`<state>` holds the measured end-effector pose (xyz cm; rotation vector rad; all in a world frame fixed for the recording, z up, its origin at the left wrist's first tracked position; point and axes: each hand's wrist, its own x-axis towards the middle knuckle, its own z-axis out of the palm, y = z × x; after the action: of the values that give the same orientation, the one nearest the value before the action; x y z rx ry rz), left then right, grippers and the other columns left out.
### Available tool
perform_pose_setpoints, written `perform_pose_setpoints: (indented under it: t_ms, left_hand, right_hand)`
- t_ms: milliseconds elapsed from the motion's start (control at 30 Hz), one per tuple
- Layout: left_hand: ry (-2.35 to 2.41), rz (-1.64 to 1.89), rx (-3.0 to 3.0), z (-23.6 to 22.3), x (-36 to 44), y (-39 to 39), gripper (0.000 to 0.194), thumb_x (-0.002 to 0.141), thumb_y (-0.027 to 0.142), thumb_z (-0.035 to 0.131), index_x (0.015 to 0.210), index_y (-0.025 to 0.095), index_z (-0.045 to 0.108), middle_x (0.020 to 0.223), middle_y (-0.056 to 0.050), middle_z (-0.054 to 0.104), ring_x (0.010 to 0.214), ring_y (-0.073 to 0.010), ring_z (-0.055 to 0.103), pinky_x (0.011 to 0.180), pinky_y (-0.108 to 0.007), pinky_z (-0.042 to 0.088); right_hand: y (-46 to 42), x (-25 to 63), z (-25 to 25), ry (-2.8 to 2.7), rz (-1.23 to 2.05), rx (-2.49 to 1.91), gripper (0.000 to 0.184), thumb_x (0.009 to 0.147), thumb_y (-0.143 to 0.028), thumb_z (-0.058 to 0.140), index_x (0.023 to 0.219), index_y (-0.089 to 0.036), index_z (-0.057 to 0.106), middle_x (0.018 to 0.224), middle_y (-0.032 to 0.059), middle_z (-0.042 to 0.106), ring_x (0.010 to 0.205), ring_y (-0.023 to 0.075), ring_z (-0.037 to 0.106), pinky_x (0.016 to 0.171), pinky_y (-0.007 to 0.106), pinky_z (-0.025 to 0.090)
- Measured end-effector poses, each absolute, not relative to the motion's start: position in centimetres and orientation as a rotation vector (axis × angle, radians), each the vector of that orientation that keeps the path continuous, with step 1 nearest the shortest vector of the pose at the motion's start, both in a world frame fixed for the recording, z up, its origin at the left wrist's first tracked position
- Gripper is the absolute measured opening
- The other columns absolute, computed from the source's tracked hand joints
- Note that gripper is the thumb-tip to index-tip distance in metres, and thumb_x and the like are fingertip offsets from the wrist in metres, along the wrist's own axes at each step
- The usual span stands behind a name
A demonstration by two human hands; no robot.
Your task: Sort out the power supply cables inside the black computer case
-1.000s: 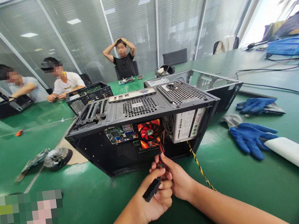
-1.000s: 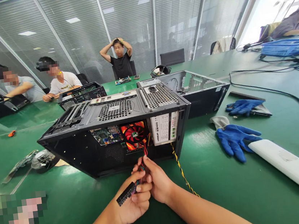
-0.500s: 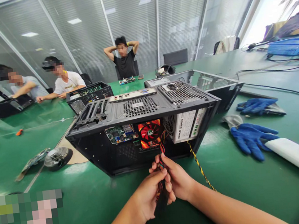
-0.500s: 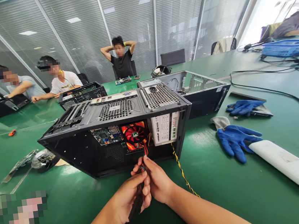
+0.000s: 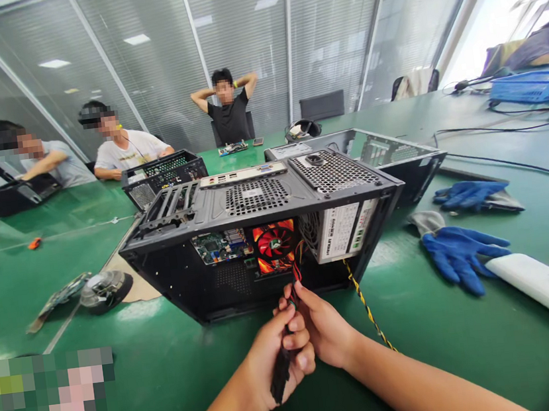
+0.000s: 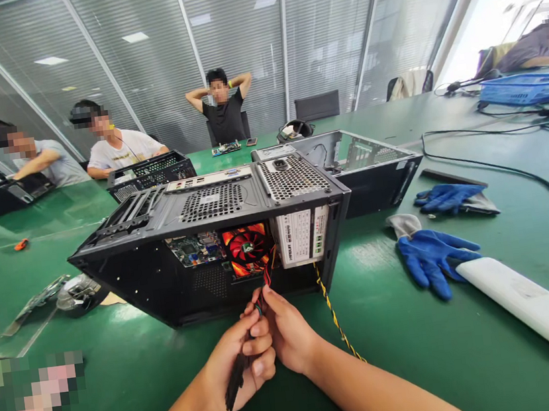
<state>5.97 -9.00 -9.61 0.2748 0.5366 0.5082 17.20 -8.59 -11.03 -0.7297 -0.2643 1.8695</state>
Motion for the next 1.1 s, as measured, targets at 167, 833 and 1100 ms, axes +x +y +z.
perform_pose_setpoints:
  t_ms: [167, 833, 1100]
  left_hand:
    - [0.396, 0.491, 0.163, -9.5, 5.6, -8.9, 0.03, 0.078, 0.034, 0.061, 0.065, 0.018, 0.039, 0.043, 0.009, 0.024, 0.037, -0.0068, 0.034, 0.044, -0.019, 0.021]
    - [0.705, 0.594, 0.568, -10.6, 6.0, -8.8, 0.034, 0.073, 0.043, 0.069, 0.069, 0.016, 0.05, 0.042, 0.007, 0.042, 0.036, -0.0071, 0.041, 0.043, -0.021, 0.032]
    - [0.642, 0.543, 0.399, -10.3, 5.7, -9.0, 0.027, 0.079, 0.038, 0.064, 0.073, 0.016, 0.051, 0.042, 0.008, 0.038, 0.036, -0.0063, 0.039, 0.042, -0.019, 0.026]
  right_hand:
    - [-8.6, 17.2, -10.7, -0.26, 1.874, -0.77, 0.032, 0.073, -0.051, 0.068, 0.078, -0.021, 0.057, 0.07, -0.0015, 0.063, 0.052, 0.0116, 0.054, 0.049, 0.025, 0.039]
    - [-8.4, 17.2, -11.6, -0.303, 1.872, -0.612, 0.029, 0.077, -0.049, 0.066, 0.078, -0.021, 0.056, 0.07, -0.0004, 0.062, 0.076, 0.0188, 0.062, 0.073, 0.033, 0.045]
    - [-8.4, 17.2, -11.4, -0.314, 1.844, -0.628, 0.031, 0.074, -0.048, 0.069, 0.072, -0.02, 0.055, 0.07, -0.0008, 0.061, 0.078, 0.018, 0.062, 0.078, 0.032, 0.045]
